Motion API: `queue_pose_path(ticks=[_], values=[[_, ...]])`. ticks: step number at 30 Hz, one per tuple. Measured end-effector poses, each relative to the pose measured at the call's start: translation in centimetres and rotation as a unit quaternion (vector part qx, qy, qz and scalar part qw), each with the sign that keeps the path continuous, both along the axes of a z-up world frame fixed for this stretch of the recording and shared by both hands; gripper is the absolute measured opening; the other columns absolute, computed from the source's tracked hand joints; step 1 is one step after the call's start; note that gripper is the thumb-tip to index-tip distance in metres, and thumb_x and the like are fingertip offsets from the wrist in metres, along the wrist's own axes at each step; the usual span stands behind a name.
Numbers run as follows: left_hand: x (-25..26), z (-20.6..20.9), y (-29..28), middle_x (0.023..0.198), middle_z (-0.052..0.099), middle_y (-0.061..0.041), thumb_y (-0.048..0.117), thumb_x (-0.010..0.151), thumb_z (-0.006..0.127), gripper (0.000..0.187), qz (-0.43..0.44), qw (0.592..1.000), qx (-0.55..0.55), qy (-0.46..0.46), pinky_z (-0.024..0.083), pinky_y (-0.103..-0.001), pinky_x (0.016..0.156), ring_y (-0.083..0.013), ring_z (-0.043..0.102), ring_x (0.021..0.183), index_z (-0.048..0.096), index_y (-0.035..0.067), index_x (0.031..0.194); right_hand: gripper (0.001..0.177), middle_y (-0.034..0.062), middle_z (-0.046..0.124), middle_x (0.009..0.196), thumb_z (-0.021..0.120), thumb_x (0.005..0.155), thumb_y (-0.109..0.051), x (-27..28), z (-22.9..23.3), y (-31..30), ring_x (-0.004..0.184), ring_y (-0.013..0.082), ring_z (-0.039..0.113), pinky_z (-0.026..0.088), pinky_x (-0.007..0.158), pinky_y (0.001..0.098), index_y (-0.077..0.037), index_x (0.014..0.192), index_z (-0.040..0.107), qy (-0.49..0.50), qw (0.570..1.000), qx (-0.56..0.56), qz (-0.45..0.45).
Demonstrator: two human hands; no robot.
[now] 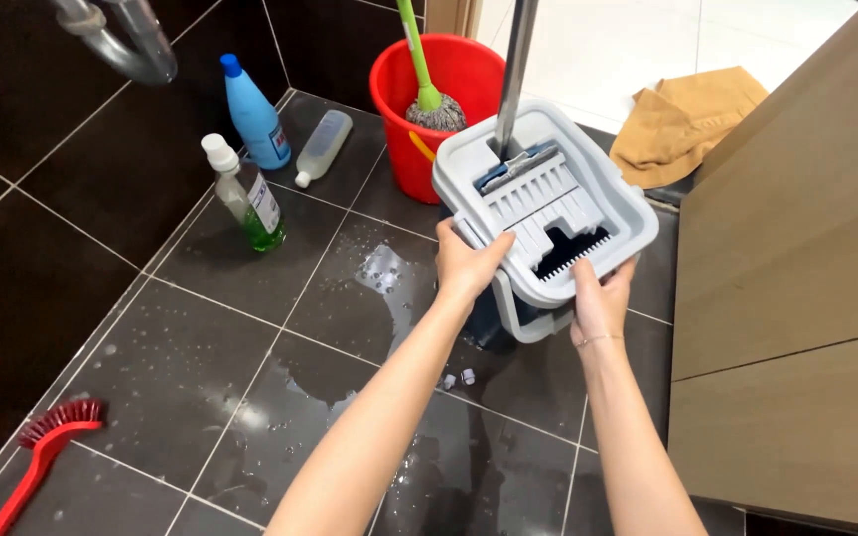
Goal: The person assembles a spin mop bucket by attaching small white feet to its base, then removes and reattaches a shower head to rinse it. They place the mop handle into the bucket, adjust a red bucket with a traditional mop, and wash their hands at the sink.
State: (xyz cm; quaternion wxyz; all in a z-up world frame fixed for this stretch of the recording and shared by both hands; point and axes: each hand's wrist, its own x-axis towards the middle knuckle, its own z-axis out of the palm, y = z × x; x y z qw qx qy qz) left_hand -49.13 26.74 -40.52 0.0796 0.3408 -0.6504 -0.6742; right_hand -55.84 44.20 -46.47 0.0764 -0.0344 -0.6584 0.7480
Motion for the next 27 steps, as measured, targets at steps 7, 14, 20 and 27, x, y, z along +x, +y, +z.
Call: queue_pose_path(ticks=[7, 14, 20, 27], values=[[0.4, -0.6, 0.5, 0.169, 0.038, -0.031, 0.039, 0.080, 0.086, 0.125, -0.019, 0.999, 0.014, 0.022, 0.045, -0.056, 0.124, -0.0467, 0.044, 0.153, 0.005, 0.023, 0.174, 0.094, 0.0225, 0.057, 0.147, 0.071, 0.089, 0.001, -0.3, 0.2, 1.1, 0.130, 0.0284, 0.057, 0.056, 0.108, 0.0410, -0.010, 0.170, 0.024, 0.046, 0.998, 0.048, 0.002], [2.0, 4.7, -0.7, 0.174, 0.001, -0.043, 0.030, 0.084, 0.089, 0.137, 0.068, 0.979, -0.106, 0.161, 0.020, -0.081, 0.122, -0.0606, 0.013, 0.160, -0.014, 0.018, 0.174, 0.096, 0.0363, 0.039, 0.163, 0.066, 0.091, 0.004, -0.6, -0.6, 1.1, 0.151, 0.0478, 0.041, 0.044, 0.121, 0.0552, -0.006, 0.170, 0.012, 0.057, 0.995, 0.077, 0.009], [-3.6, 11.4, -6.1, 0.177, 0.048, -0.006, 0.072, 0.104, 0.046, 0.089, 0.120, 0.901, -0.297, 0.293, 0.037, -0.071, 0.104, -0.0360, 0.056, 0.154, -0.001, 0.038, 0.170, 0.097, 0.0084, 0.042, 0.173, 0.051, 0.091, -0.002, -2.0, 0.5, 2.1, 0.142, 0.0182, 0.059, 0.045, 0.118, 0.0337, -0.024, 0.172, 0.003, -0.007, 0.999, 0.042, -0.012], [-3.9, 12.2, -5.3, 0.133, 0.077, -0.010, 0.059, 0.105, 0.045, 0.068, 0.082, 0.911, -0.219, 0.340, 0.063, -0.038, 0.084, -0.0208, 0.077, 0.099, 0.047, 0.014, 0.156, 0.097, 0.0114, 0.044, 0.172, 0.051, 0.090, 0.002, -2.6, 0.1, 2.2, 0.147, 0.0204, 0.055, 0.043, 0.121, 0.0360, -0.024, 0.173, 0.009, 0.015, 1.000, 0.018, 0.006]])
